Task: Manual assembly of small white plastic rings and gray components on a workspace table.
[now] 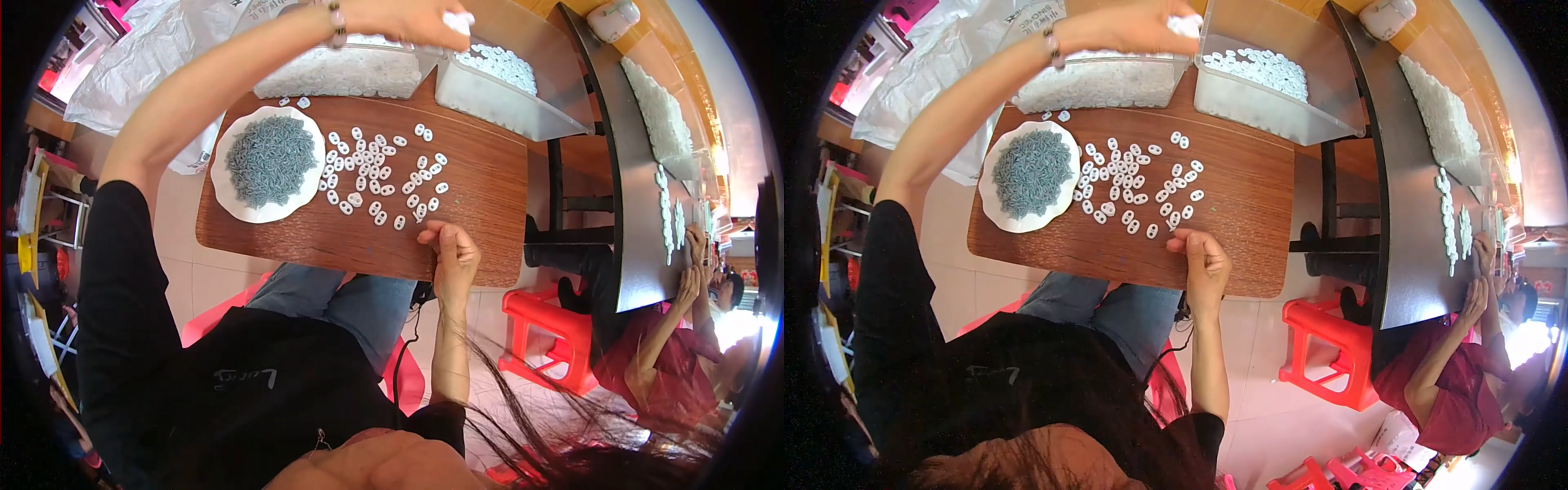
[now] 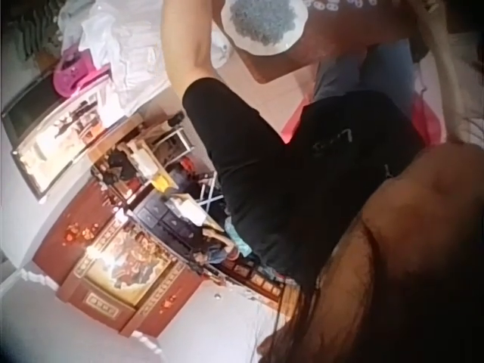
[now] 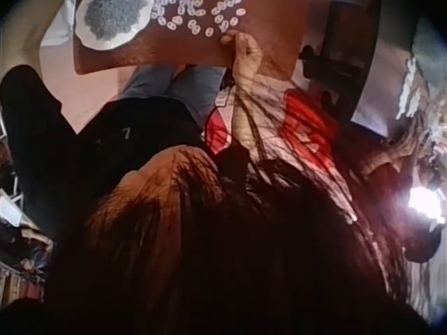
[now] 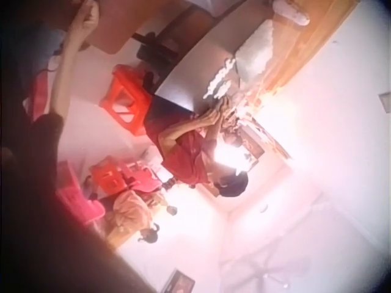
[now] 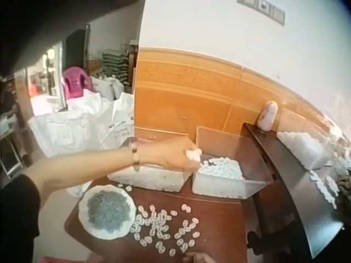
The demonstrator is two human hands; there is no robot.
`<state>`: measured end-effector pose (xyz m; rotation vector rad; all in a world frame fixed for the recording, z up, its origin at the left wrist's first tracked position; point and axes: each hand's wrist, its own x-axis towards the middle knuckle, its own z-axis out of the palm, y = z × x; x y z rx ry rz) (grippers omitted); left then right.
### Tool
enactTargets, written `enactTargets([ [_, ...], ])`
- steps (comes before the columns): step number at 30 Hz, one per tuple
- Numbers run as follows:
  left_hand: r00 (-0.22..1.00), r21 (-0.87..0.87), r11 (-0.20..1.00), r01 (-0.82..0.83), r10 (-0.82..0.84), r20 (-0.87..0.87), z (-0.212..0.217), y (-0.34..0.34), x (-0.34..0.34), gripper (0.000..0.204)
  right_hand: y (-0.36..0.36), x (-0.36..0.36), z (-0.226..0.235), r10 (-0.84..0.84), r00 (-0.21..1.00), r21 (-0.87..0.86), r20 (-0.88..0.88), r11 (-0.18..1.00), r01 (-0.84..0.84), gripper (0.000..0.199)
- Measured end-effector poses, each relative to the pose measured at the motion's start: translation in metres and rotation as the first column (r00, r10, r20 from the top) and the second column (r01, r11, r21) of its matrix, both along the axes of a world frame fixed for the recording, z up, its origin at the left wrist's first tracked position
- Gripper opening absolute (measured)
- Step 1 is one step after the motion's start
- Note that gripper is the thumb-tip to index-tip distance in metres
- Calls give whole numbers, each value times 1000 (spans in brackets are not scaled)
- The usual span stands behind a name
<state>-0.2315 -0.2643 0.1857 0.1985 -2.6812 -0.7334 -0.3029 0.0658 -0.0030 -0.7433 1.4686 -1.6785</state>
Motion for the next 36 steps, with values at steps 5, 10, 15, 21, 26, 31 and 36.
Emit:
enactTargets([
  [5, 990, 204, 979, -2, -28, 140, -42, 83, 4, 19, -15, -1, 2, -79, 967, -7, -242, 997, 80, 20],
  [10, 984, -70, 997, -43, 55, 172, -119, 106, 19, 20, -23, -2, 7, -90, 664, -24, -742, 994, 108, 18],
  [15, 937, -62, 998, -26, 46, 346, -144, 110, 26, 32, -23, -2, 4, -80, 561, -28, -824, 994, 102, 25],
  [21, 950, -63, 998, 16, 4, 311, -138, 104, 31, 45, -26, 1, 11, -25, 526, 28, -850, 995, 92, 27],
  [26, 967, -42, 997, 72, -60, 247, -133, 92, 33, 62, -25, 2, 11, -21, 541, 34, -841, 995, 91, 25],
  [31, 910, 234, 972, 15, -110, 399, -112, 88, 29, 53, -24, 1, 9, -19, 565, 38, -825, 995, 90, 23],
  [36, 825, 244, 958, -150, -14, 564, -108, 79, 25, 61, -23, -1, 8, -30, 573, 32, -819, 995, 97, 21],
])
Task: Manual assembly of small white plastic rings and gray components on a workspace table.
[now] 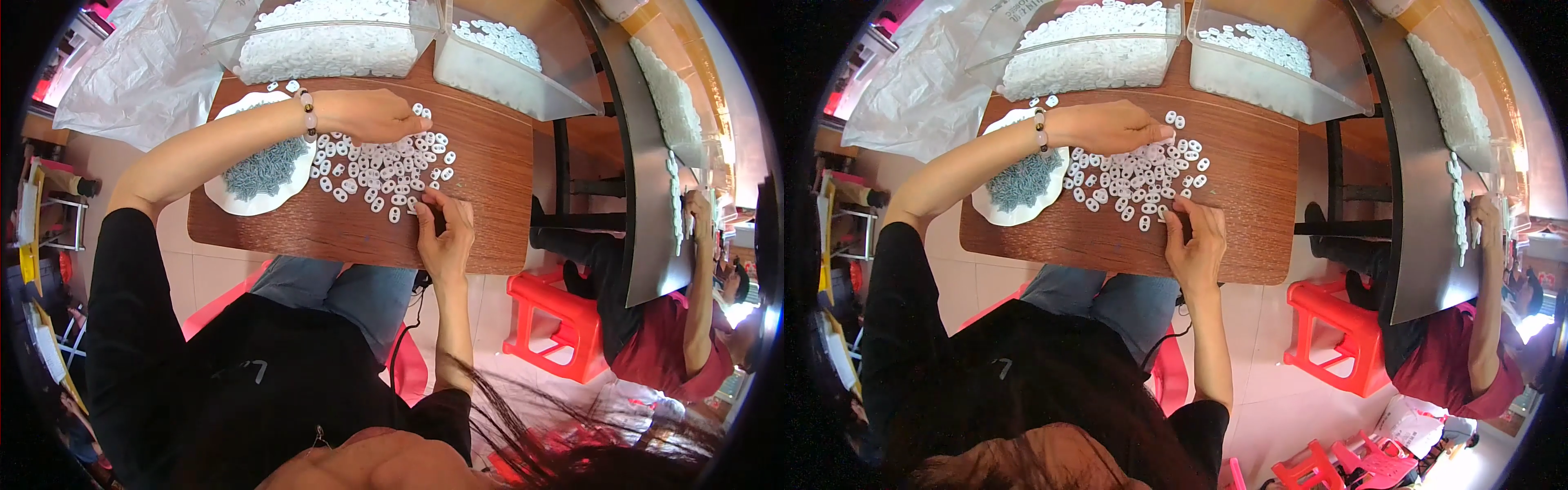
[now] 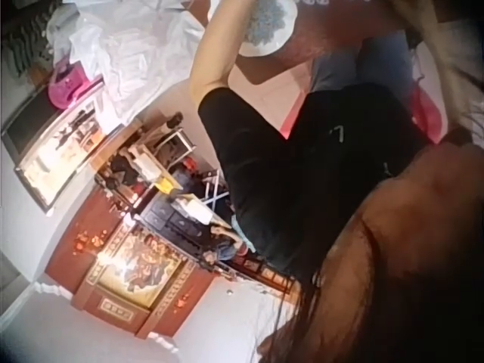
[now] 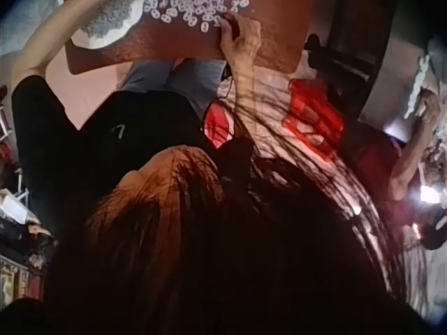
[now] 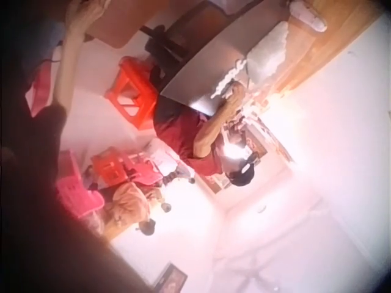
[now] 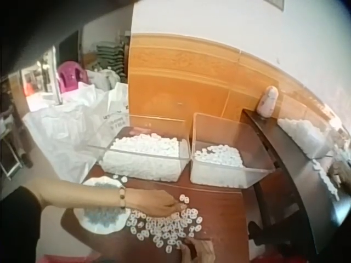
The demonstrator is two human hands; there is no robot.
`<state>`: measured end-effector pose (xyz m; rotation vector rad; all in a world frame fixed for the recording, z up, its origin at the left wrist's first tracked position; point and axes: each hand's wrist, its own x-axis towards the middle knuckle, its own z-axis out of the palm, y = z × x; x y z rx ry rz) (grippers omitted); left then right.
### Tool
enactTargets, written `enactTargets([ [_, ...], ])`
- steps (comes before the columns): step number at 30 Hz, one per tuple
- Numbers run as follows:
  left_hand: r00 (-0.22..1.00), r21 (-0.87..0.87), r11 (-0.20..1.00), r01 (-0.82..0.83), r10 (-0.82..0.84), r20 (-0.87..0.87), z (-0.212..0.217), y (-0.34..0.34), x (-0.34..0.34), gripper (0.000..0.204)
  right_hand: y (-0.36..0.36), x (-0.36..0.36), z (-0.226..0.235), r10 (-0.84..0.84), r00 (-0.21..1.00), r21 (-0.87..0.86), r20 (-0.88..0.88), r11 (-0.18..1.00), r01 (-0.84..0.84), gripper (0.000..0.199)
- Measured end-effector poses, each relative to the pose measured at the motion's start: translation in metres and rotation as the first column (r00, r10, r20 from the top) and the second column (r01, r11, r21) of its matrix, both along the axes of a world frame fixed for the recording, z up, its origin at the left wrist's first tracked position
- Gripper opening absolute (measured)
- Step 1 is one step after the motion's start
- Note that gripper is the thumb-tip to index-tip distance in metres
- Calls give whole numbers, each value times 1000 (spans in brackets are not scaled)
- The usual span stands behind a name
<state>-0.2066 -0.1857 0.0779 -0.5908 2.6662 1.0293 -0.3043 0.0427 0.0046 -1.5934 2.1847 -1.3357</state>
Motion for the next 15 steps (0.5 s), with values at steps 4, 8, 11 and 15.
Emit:
enactTargets([
  [4, 989, -76, 992, 98, -105, -104, 3, -3, 5, 39, -1, -1, 0, 7, 1000, 0, 16, 1000, -7, 19],
  [8, 989, -72, 988, 134, -138, -49, 8, -3, 8, 28, -1, -1, -1, 9, 999, 4, 50, 1000, -9, 17],
  [11, 957, -194, 971, 142, -185, -226, 7, 1, 10, 33, 0, -2, -1, 8, 999, 5, 46, 1000, -8, 16],
  [15, 999, 162, 986, -31, 29, 16, 22, 9, 14, 47, 0, -2, -3, 4, 999, -8, 41, 1000, -3, 16],
])
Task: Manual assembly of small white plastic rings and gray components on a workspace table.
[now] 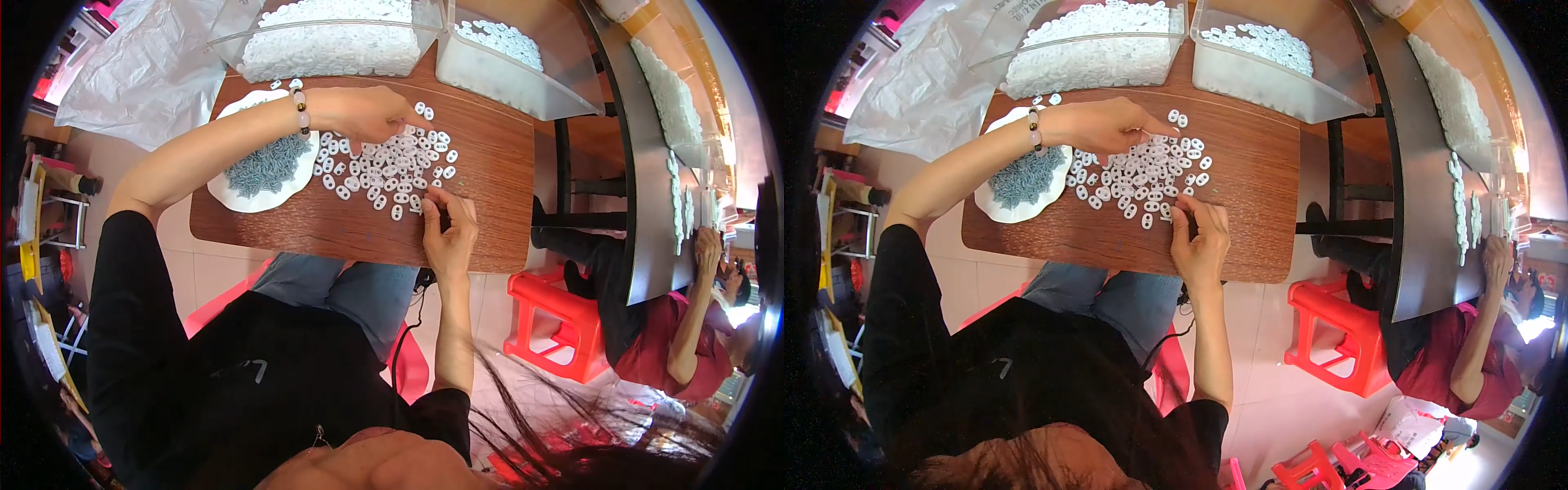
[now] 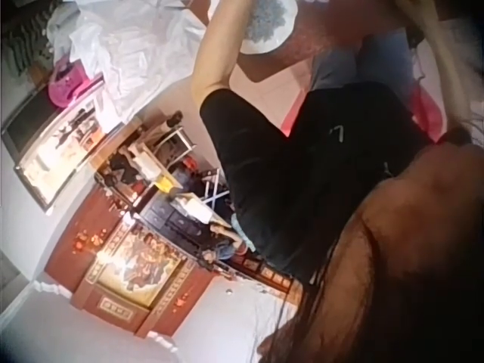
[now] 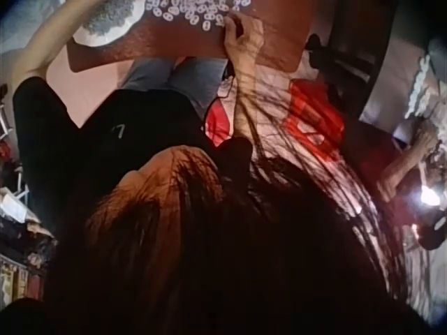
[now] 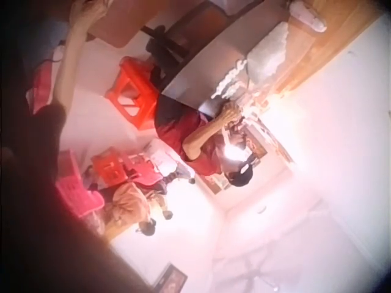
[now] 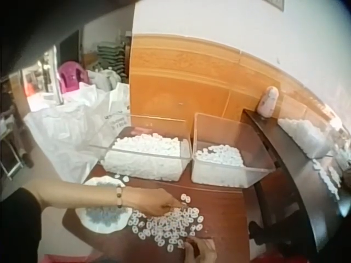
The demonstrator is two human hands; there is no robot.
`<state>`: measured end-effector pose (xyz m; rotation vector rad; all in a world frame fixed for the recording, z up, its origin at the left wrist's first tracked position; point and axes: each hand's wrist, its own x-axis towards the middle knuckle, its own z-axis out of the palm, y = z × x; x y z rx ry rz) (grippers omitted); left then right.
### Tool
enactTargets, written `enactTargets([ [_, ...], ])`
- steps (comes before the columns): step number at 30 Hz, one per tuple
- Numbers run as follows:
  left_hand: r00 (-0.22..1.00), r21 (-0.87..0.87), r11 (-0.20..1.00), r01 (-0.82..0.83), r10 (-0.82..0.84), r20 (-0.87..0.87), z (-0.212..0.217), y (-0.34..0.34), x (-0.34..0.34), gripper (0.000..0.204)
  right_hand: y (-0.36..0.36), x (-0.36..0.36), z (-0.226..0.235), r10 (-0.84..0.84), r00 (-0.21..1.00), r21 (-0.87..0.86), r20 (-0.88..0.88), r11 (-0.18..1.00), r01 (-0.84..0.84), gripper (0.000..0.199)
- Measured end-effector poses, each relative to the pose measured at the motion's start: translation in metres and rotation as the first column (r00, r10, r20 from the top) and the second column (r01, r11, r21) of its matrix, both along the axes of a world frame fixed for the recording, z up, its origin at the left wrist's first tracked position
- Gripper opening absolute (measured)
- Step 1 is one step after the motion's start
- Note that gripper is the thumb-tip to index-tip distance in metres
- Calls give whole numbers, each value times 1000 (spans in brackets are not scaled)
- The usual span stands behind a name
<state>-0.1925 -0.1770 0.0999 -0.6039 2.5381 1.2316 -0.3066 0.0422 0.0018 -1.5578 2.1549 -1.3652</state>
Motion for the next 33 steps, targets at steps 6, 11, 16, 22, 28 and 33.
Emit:
enactTargets([
  [6, 995, 12, 1000, 8, -7, -97, -19, -8, 9, 56, -1, 0, 0, 2, 1000, -3, 0, 1000, -2, 16],
  [11, 986, 78, 997, 16, -3, -166, -25, -4, 13, 58, 0, 0, 0, -15, 1000, 1, -8, 1000, 15, 16],
  [16, 965, 111, 990, -85, 109, -237, -12, 2, 19, 44, 0, 1, 0, -27, 1000, 9, -8, 1000, 27, 15],
  [22, 878, -93, 991, -98, 42, -477, -36, 8, 31, 26, 1, 0, -1, -30, 999, -2, 38, 1000, 30, 15],
  [28, 803, 102, 923, -371, 374, -464, -19, 58, 81, 15, 7, -7, -4, -55, 968, 29, 244, 998, 49, 16],
  [33, 742, 520, 732, -440, 623, -248, -53, 134, 136, 11, 5, -3, 3, -2, 987, 24, 160, 1000, -2, 16],
])
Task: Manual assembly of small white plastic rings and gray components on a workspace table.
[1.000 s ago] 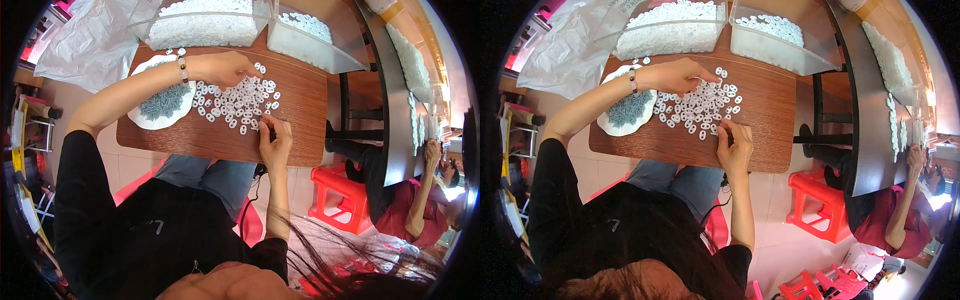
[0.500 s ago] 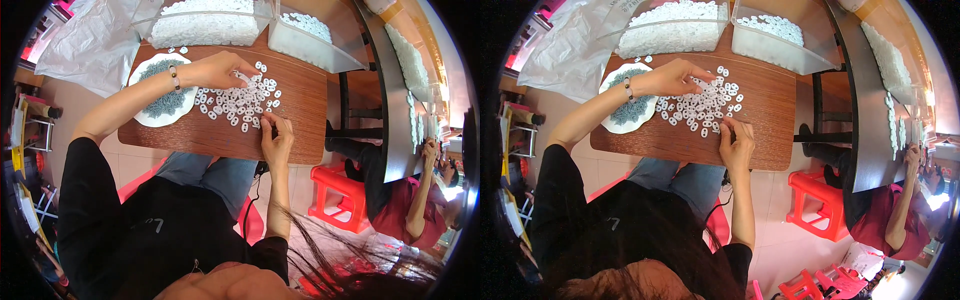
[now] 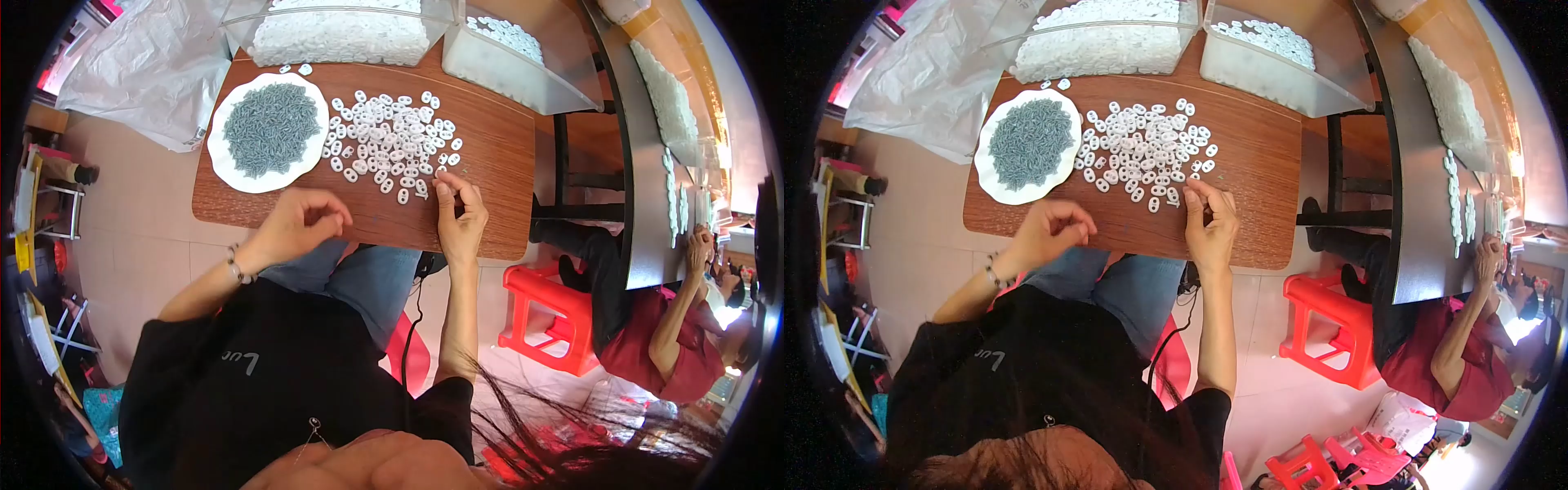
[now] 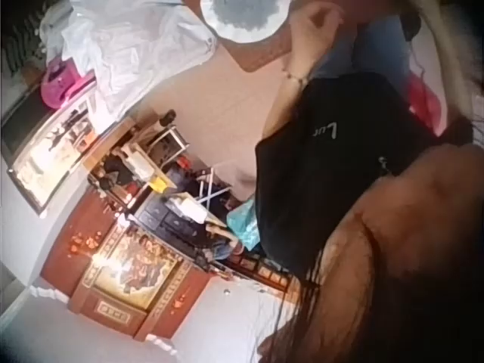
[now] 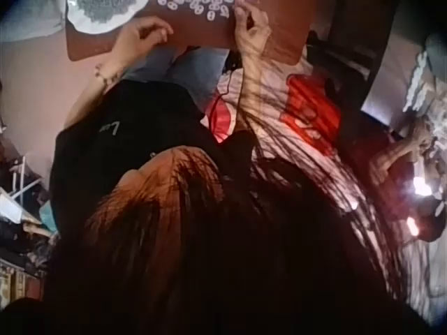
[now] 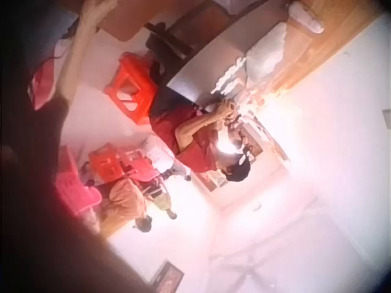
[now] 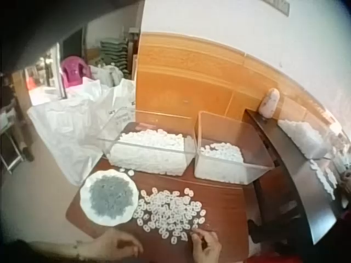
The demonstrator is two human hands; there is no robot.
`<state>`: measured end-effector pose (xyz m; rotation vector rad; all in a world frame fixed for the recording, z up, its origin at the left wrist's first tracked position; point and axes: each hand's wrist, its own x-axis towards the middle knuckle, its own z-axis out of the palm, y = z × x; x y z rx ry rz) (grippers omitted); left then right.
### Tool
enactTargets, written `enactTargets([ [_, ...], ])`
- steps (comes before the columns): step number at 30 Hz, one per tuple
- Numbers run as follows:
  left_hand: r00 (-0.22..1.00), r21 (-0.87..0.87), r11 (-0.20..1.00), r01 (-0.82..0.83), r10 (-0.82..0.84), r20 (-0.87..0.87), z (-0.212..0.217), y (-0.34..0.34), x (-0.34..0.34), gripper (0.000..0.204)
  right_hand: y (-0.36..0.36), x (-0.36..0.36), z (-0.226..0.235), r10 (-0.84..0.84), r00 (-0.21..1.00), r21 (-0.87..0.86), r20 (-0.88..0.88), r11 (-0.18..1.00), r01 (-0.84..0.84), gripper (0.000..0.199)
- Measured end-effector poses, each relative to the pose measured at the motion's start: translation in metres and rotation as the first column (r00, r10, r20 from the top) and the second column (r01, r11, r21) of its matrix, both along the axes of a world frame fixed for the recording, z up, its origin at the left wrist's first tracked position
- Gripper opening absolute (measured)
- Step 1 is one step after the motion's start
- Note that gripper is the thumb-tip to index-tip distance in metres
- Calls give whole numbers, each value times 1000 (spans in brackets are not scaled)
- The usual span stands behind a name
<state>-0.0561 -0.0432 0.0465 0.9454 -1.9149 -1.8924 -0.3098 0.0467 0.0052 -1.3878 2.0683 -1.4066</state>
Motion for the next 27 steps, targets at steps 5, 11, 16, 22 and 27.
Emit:
enactTargets([
  [5, 993, 64, 994, -84, 89, -82, -22, 29, 15, 12, -2, 6, 11, 65, 979, 15, -192, 998, -63, 15],
  [11, 989, 107, 989, -99, 110, -100, -19, 28, 8, 14, -2, 18, 21, 74, 932, 68, -356, 996, -53, 16],
  [16, 994, 76, 993, -85, 91, -68, -18, 26, 9, 16, 6, 15, 23, 49, 913, 67, -404, 997, -24, 15],
  [22, 989, 6, 991, -132, 132, -66, -26, 18, 22, 16, 9, 17, 23, 70, 915, 119, -397, 993, -24, 12],
  [27, 985, 2, 986, -165, 165, -58, -32, 18, 26, 17, 8, 17, 16, 60, 882, 139, -467, 990, 7, 9],
])
